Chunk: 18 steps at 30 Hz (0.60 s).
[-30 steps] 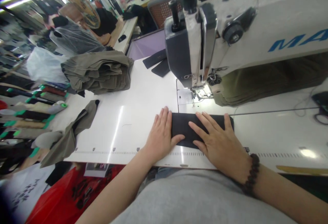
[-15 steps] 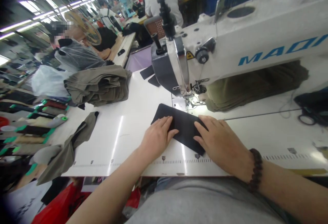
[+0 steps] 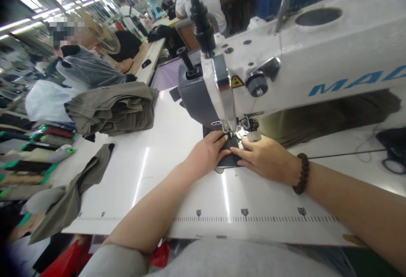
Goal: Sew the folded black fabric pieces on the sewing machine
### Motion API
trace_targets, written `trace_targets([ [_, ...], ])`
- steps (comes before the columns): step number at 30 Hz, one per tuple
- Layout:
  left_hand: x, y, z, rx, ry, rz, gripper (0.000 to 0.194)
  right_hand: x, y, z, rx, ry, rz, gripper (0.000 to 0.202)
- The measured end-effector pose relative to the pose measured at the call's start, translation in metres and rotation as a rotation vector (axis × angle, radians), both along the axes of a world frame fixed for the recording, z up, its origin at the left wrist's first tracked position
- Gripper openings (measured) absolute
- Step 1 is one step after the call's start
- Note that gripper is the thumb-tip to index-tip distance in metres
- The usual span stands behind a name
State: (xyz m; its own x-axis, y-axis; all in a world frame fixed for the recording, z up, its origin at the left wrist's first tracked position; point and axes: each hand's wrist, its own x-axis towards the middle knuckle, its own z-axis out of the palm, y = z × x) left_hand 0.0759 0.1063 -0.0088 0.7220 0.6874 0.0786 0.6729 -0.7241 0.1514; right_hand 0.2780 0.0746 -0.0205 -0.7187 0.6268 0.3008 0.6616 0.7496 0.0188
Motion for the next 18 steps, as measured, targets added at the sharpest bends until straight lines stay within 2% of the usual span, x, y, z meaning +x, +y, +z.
trace_targets([
  [4, -0.0012, -0.0033, -0.0012, -0.03, -0.043, -0.005, 0.046, 0.0025, -0.0014, 0.0031, -0.037, 0.026, 0.006, 0.033],
  [18, -0.0016, 0.0028, 0.0017, -0.052, -0.054, 0.002, 0.047, 0.0004, -0.0021, 0.0079, -0.059, 0.048, -0.029, 0.03],
])
